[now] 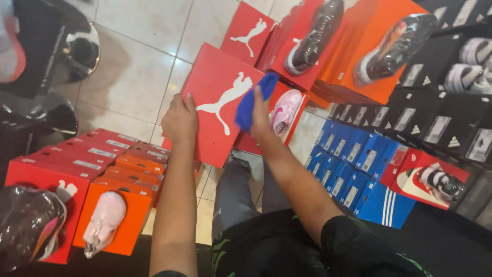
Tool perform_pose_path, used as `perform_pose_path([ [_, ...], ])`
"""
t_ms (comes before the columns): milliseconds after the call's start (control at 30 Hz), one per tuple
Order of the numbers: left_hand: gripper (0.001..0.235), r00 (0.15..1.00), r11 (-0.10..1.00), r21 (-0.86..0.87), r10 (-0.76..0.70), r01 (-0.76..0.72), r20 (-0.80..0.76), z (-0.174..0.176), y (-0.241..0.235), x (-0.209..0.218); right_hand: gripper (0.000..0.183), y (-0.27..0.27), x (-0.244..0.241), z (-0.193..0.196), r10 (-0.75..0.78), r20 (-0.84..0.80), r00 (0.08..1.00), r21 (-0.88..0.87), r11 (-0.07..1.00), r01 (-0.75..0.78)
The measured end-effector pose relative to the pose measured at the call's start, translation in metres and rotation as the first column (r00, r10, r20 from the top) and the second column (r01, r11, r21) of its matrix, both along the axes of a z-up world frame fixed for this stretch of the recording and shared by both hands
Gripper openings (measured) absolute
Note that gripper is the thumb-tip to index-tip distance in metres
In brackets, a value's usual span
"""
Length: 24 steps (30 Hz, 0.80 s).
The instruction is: The recorder wipes dust off of shoeboxes using a blue cloth and rearranges them in a warehouse setting.
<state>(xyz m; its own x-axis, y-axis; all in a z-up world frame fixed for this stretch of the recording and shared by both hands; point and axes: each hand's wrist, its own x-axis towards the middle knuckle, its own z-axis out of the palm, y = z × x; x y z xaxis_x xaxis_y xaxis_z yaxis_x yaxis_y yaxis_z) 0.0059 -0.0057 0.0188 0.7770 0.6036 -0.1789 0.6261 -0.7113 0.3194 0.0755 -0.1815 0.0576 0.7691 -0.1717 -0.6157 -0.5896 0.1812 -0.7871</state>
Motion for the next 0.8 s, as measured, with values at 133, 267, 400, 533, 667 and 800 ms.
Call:
perform_pose_path([
  [133,0.042,1.000,0.999,0.029,0.022,-0.023,0.012,-0.004,0.002,-0.002,0.087,0.001,-0.090,-0.013,0.138,-0.067,0.988,-0.092,0.985,-0.144],
  [267,0.043,1.000,1.000,-0.007,0.019,-0.019,0.012,0.002,0.001,0.000,0.083,0.008,-0.102,0.010,0.161,-0.102,0.982,-0.063,0.984,-0.168],
  [400,0.042,1.000,1.000,-0.028,0.005,-0.004,0.021,-0.002,0.007,-0.002,0.061,-0.008,-0.030,-0.022,0.125,-0.028,0.992,-0.072,0.989,-0.126],
  [533,0.043,1.000,0.999,-0.042,-0.001,0.002,0.030,0.001,0.003,-0.001,0.070,-0.008,0.036,-0.005,0.110,0.137,0.984,-0.080,0.992,-0.100],
  [667,0.044,1.000,0.998,-0.055,0.030,-0.030,-0.006,0.007,-0.001,0.000,0.082,0.004,-0.011,0.016,0.130,-0.003,0.991,-0.171,0.977,-0.129],
  [800,0.044,0.998,0.997,-0.051,0.065,-0.066,-0.013,0.006,0.000,0.001,0.088,0.013,-0.126,-0.019,0.154,-0.066,0.986,-0.155,0.974,-0.163],
])
